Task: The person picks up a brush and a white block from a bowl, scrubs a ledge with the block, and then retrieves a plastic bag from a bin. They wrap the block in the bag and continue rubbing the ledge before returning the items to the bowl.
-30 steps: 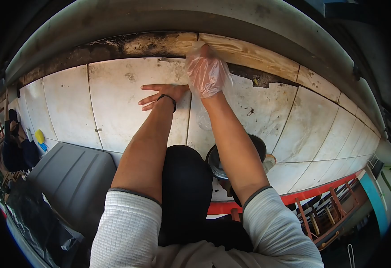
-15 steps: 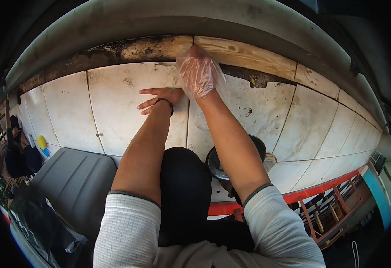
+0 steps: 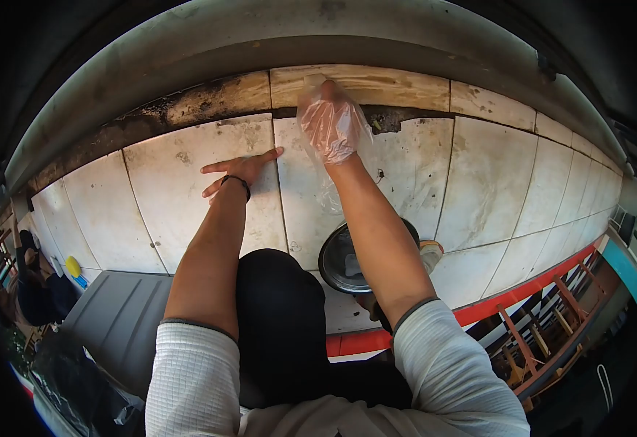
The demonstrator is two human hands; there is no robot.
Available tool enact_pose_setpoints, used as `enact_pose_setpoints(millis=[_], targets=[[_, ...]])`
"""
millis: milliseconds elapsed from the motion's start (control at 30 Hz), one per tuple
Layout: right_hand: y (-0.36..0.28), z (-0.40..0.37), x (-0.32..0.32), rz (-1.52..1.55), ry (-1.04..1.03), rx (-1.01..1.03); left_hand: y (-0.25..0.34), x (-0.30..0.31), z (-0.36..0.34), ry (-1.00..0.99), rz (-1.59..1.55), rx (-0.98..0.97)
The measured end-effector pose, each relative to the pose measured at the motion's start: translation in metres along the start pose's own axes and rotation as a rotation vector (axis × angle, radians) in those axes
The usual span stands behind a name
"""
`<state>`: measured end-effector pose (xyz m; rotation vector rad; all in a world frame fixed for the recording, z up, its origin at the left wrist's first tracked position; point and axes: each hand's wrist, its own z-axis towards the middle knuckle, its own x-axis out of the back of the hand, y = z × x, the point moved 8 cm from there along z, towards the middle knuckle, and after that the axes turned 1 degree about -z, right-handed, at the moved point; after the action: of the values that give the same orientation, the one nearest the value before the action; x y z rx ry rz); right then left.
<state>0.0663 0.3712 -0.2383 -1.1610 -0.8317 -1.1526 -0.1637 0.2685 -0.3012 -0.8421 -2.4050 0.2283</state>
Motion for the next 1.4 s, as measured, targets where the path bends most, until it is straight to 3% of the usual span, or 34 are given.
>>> enact_pose_setpoints(millis=[33, 133, 233, 300, 400, 500, 633, 700, 767, 800, 833, 933, 1033, 1100, 1233, 1333, 1400], targets=[[0.006, 0.001, 0.008, 0.102, 0.033, -0.019, -0.001, 0.000, -0.003, 0.015, 0.018, 0.007], [0.080, -0.006, 0.022, -0.316, -0.023, 0.142, 0.006, -0.001, -0.002, -0.025, 0.076, -0.077], [0.082, -0.013, 0.017, -0.539, 0.022, 0.193, 0.005, -0.004, 0.005, -0.079, 0.072, -0.114], [0.068, -0.025, -0.024, -0.460, -0.009, 0.120, 0.006, -0.009, 0.015, -0.090, 0.075, -0.126], [-0.018, -0.017, -0.007, 0.241, -0.097, -0.131, 0.008, -0.011, 0.017, -0.083, 0.080, -0.136], [-0.003, -0.012, 0.002, 0.296, -0.100, -0.159, 0.008, -0.009, 0.013, -0.077, 0.082, -0.139], [0.125, -0.021, 0.017, -0.339, -0.214, -0.076, 0.007, -0.010, 0.014, -0.081, 0.068, -0.140], [0.141, -0.032, -0.006, -0.807, -0.280, 0.085, 0.006, -0.010, 0.015, -0.078, 0.057, -0.136], [0.126, -0.031, -0.039, -1.168, -0.174, 0.197, 0.006, -0.009, 0.015, -0.070, 0.056, -0.134], [0.090, -0.015, -0.005, -0.355, -0.315, -0.120, 0.006, -0.008, 0.014, -0.063, 0.051, -0.131], [0.045, -0.025, -0.018, -0.480, -0.179, 0.020, 0.006, -0.009, 0.013, -0.058, 0.052, -0.129], [-0.032, -0.020, -0.021, 0.289, -0.097, -0.113, 0.006, -0.008, 0.010, -0.036, 0.038, -0.114], [-0.027, -0.015, -0.009, 0.307, -0.224, -0.100, 0.005, -0.005, 0.007, -0.014, 0.020, -0.106], [0.029, -0.011, -0.005, 0.269, -0.220, -0.252, 0.006, -0.005, 0.006, -0.011, 0.007, -0.107], [0.109, -0.007, 0.009, -0.113, -0.169, -0.136, 0.003, -0.003, 0.004, 0.005, -0.032, -0.101], [0.093, -0.015, 0.022, -0.513, 0.051, 0.076, 0.005, -0.002, 0.000, 0.033, -0.074, -0.096], [0.093, -0.018, 0.051, -0.001, 0.093, 0.042, 0.007, -0.002, 0.000, 0.036, -0.099, -0.104]])
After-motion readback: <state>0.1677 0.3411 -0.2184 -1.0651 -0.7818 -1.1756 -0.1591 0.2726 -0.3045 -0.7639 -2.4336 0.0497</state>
